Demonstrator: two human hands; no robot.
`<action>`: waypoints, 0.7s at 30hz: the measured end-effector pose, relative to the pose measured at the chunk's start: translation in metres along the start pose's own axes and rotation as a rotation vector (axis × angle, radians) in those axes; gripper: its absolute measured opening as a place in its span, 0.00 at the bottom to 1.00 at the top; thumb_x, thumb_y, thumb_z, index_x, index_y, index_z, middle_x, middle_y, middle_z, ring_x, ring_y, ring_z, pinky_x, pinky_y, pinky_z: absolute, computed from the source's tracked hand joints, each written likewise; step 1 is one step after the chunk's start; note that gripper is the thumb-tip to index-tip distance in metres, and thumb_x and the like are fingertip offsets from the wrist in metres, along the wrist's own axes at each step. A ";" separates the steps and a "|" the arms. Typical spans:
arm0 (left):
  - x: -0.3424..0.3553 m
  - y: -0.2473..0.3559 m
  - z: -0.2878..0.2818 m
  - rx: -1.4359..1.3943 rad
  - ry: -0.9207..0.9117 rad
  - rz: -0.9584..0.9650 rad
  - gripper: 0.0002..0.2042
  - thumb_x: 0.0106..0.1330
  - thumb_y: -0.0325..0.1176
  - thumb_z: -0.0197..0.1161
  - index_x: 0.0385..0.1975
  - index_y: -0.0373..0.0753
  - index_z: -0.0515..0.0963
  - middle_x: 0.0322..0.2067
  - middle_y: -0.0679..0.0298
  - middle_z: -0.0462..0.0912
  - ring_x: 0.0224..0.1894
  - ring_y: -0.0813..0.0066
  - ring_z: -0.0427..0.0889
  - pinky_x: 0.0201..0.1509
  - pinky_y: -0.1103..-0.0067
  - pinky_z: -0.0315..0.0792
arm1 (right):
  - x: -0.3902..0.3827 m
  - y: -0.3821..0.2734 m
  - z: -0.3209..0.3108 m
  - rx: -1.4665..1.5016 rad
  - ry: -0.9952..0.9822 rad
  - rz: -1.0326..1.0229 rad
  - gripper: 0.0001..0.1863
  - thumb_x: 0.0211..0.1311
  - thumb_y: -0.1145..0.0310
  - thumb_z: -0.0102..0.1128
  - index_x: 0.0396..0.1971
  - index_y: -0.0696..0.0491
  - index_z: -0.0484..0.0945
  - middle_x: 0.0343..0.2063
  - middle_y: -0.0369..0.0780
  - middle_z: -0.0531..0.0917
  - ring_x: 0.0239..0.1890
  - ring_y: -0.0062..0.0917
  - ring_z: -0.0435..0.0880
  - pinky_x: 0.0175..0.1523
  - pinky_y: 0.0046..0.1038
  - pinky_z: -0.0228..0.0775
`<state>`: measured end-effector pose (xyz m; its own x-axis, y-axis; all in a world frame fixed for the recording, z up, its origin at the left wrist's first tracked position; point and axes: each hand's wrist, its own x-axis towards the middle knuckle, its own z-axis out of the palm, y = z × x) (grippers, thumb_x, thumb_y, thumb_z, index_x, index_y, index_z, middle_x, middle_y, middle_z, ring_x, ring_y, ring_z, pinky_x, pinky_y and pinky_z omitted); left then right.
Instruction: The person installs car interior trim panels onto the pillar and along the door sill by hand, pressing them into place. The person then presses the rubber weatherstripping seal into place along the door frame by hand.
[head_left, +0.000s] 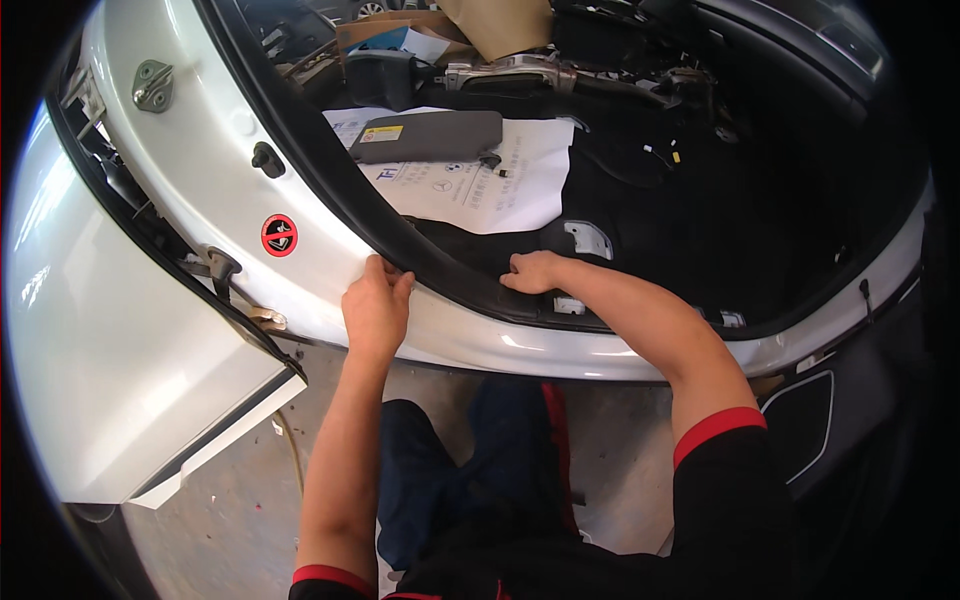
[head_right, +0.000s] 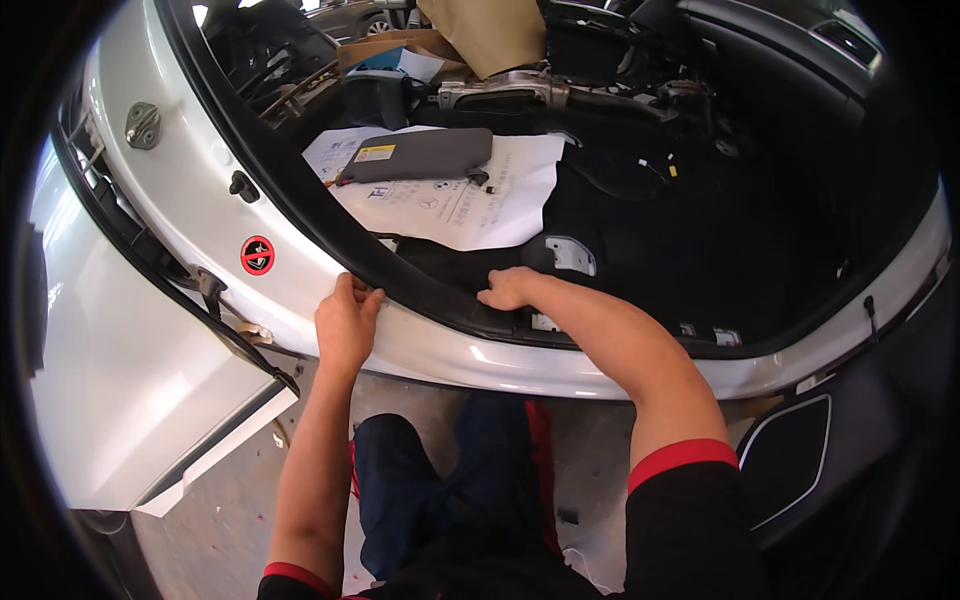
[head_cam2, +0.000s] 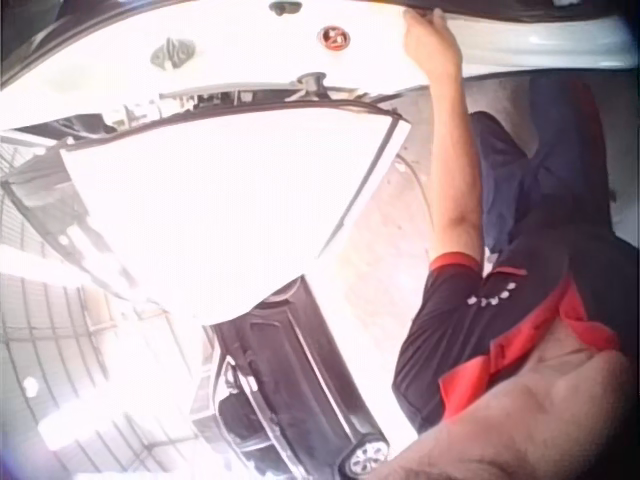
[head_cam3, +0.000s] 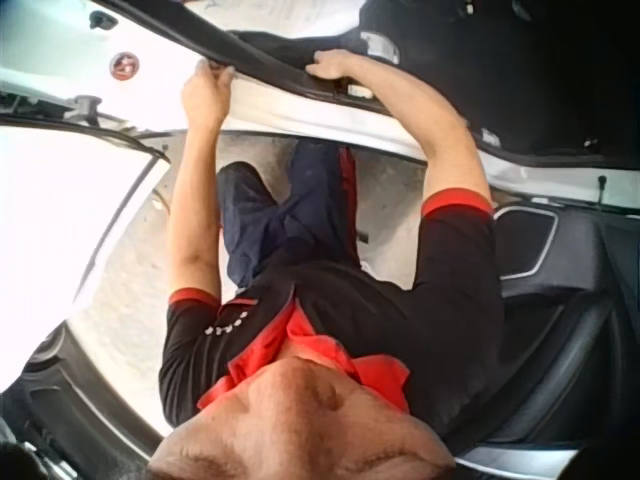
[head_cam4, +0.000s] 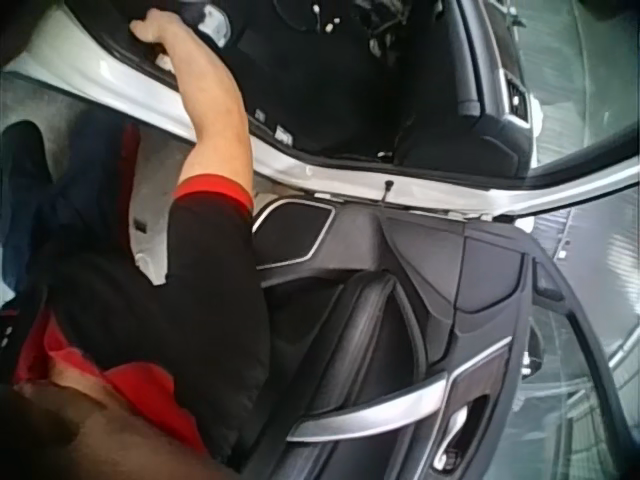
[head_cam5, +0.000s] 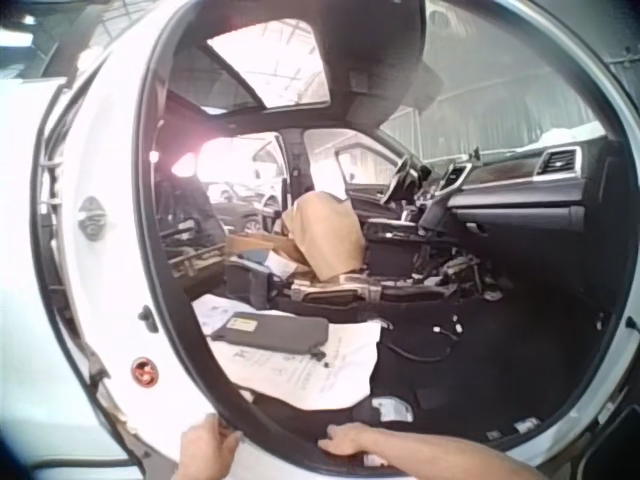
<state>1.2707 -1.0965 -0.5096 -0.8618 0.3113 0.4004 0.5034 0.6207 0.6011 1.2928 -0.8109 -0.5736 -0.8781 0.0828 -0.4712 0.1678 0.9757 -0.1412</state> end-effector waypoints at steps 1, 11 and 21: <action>-0.001 0.000 0.000 0.010 0.000 -0.012 0.11 0.62 0.32 0.67 0.34 0.34 0.73 0.27 0.53 0.85 0.32 0.51 0.85 0.38 0.64 0.76 | 0.003 0.001 0.003 0.072 0.005 0.021 0.37 0.66 0.41 0.44 0.61 0.58 0.72 0.57 0.54 0.77 0.60 0.44 0.77 0.64 0.39 0.67; -0.006 -0.001 0.012 -0.010 0.028 -0.074 0.11 0.61 0.33 0.69 0.34 0.33 0.76 0.27 0.54 0.86 0.32 0.56 0.86 0.36 0.68 0.77 | 0.013 0.018 0.003 0.110 0.002 -0.117 0.34 0.66 0.39 0.46 0.53 0.54 0.78 0.52 0.55 0.79 0.57 0.43 0.78 0.61 0.40 0.69; -0.060 0.008 0.104 -0.300 0.010 -0.240 0.14 0.60 0.34 0.71 0.34 0.32 0.74 0.23 0.55 0.85 0.26 0.56 0.85 0.33 0.67 0.76 | 0.017 0.005 -0.001 0.022 -0.002 -0.011 0.37 0.69 0.37 0.38 0.48 0.55 0.83 0.52 0.53 0.81 0.56 0.47 0.79 0.61 0.43 0.70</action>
<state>1.3197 -1.0356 -0.6010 -0.9576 0.1749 0.2292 0.2840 0.4360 0.8539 1.2786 -0.8043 -0.5813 -0.8789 0.0714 -0.4716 0.1680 0.9717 -0.1659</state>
